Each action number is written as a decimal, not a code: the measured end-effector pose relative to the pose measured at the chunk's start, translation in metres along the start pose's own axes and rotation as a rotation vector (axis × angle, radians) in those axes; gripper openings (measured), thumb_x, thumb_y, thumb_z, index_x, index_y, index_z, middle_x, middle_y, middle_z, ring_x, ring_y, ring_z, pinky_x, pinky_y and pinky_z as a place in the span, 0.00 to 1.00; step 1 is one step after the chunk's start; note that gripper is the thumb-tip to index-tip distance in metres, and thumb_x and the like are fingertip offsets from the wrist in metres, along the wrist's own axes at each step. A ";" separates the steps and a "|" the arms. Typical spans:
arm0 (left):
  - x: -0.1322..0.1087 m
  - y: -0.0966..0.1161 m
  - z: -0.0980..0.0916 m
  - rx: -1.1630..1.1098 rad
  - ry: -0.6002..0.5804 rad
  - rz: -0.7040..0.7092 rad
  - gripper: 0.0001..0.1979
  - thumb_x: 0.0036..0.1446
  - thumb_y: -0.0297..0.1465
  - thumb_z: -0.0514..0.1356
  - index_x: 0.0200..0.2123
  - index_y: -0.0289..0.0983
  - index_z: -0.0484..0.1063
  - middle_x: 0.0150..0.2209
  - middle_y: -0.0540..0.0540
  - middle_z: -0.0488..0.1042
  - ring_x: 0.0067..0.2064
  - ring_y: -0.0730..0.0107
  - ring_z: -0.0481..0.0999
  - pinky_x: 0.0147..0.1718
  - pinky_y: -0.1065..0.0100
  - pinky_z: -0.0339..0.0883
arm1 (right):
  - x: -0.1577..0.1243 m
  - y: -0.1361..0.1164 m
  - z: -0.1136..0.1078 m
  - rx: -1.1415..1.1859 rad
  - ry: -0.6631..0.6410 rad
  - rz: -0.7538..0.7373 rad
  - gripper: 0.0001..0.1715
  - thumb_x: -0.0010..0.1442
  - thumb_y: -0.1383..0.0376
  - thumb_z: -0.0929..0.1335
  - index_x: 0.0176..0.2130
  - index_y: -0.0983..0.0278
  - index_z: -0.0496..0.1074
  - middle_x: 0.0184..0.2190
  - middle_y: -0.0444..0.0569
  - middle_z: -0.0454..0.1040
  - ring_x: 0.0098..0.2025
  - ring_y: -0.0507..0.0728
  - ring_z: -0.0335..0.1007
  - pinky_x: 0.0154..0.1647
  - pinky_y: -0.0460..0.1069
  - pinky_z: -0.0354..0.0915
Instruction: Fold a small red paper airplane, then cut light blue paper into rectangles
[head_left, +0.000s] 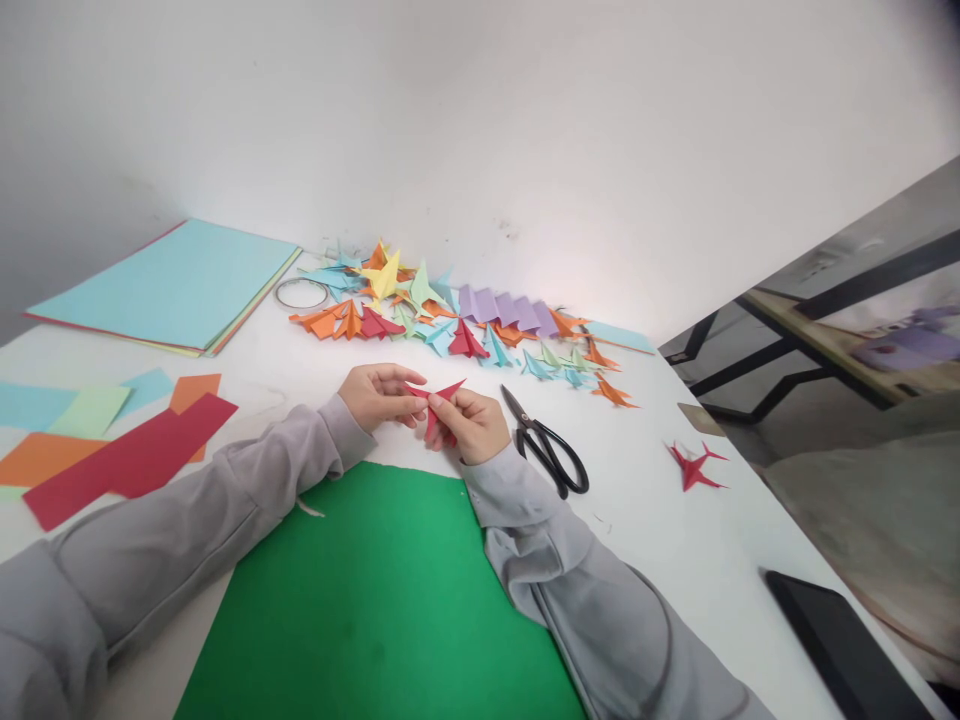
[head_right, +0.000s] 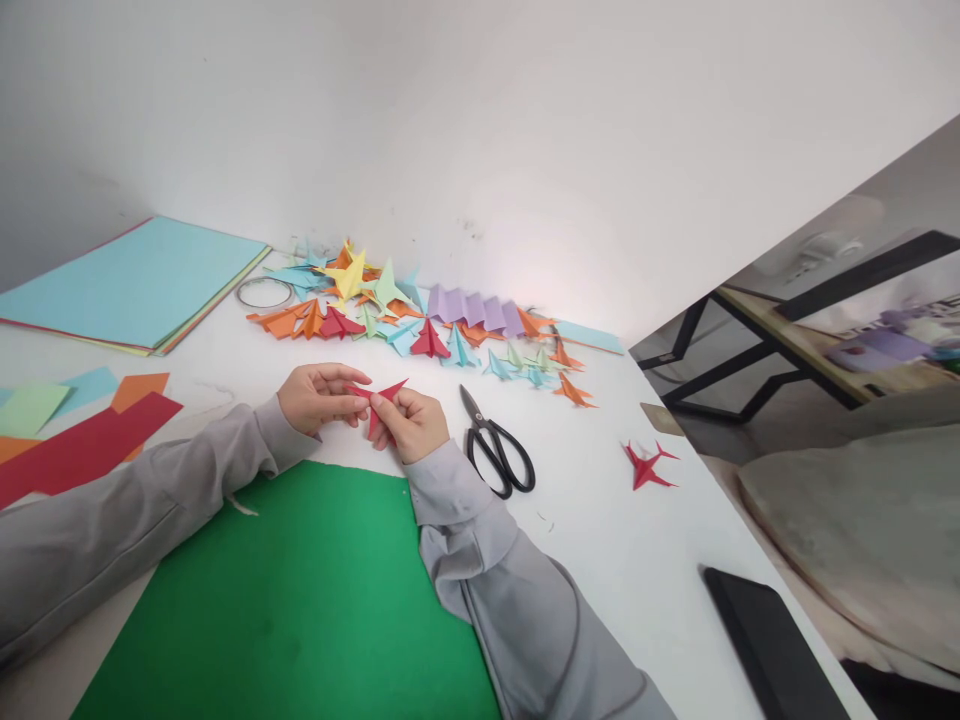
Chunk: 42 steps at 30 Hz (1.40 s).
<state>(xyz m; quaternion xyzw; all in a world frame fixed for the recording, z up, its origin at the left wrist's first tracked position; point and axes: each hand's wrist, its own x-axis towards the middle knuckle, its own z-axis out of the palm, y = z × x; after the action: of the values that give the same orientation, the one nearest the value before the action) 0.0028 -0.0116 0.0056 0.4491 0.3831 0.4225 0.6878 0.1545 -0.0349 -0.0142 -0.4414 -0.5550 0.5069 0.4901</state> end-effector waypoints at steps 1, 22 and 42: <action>0.000 -0.001 0.000 -0.004 0.002 0.001 0.25 0.26 0.30 0.73 0.31 0.29 0.70 0.17 0.47 0.74 0.17 0.73 0.71 0.19 0.71 0.66 | 0.000 0.000 0.000 -0.004 0.007 -0.004 0.22 0.50 0.51 0.69 0.19 0.65 0.67 0.12 0.44 0.71 0.11 0.49 0.63 0.11 0.43 0.57; 0.003 0.002 0.000 -0.122 0.027 -0.081 0.16 0.34 0.22 0.70 0.30 0.28 0.71 0.15 0.44 0.74 0.18 0.68 0.74 0.16 0.71 0.68 | 0.000 -0.005 0.000 0.088 -0.040 0.043 0.20 0.49 0.54 0.71 0.20 0.66 0.69 0.14 0.44 0.72 0.13 0.49 0.65 0.14 0.43 0.62; 0.001 0.008 0.002 -0.154 0.033 -0.122 0.08 0.45 0.17 0.61 0.31 0.27 0.70 0.17 0.43 0.75 0.17 0.67 0.74 0.15 0.72 0.68 | 0.002 -0.008 -0.002 0.131 -0.070 0.104 0.21 0.49 0.53 0.70 0.18 0.66 0.67 0.13 0.45 0.72 0.12 0.49 0.64 0.13 0.43 0.62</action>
<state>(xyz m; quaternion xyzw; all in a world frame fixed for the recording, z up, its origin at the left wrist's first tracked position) 0.0037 -0.0092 0.0137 0.3637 0.3871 0.4153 0.7385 0.1567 -0.0336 -0.0056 -0.4184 -0.5138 0.5821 0.4712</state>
